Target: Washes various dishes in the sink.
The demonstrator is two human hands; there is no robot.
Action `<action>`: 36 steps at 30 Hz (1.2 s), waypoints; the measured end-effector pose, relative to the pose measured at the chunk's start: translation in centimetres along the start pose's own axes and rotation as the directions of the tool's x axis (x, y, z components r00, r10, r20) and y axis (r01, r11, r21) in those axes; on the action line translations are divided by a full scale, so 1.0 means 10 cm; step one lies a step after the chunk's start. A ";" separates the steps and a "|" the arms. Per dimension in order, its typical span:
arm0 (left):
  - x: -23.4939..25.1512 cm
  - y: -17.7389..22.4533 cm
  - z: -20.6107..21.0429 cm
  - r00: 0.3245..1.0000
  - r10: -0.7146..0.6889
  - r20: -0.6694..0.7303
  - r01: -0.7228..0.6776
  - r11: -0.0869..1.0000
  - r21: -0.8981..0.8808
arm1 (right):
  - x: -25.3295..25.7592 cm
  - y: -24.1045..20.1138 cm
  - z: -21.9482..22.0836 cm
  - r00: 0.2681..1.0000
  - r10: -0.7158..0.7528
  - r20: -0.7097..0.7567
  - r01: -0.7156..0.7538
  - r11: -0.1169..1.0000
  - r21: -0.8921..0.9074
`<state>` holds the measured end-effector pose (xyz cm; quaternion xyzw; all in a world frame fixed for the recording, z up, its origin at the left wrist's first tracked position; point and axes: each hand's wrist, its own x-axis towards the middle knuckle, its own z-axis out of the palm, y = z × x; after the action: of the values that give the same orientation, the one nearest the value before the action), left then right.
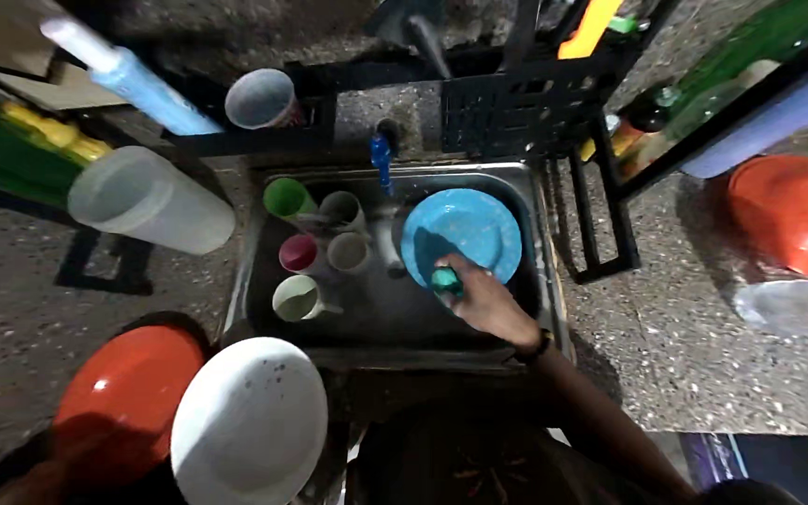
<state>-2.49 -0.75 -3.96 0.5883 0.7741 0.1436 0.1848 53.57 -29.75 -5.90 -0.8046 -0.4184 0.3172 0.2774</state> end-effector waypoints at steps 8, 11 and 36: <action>-0.24 0.37 -0.19 0.994 0.065 -0.085 -0.089 0.948 -0.306 | 0.03 0.11 -0.06 0.998 0.011 -0.061 -0.007 0.998 0.069; -0.33 0.77 -0.32 0.990 -0.093 -0.110 0.057 0.954 -0.295 | 0.00 -0.16 0.15 0.989 -0.120 -0.083 0.130 0.983 0.129; -1.73 1.61 0.65 0.957 -0.213 -0.197 -0.078 0.465 -0.882 | 0.08 -1.60 1.23 0.578 -0.710 0.402 0.659 0.697 0.282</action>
<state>18.41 -13.15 -0.69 0.3501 0.6288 0.5960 0.3561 36.81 -18.93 -2.69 -0.4589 -0.7345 0.3958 0.3053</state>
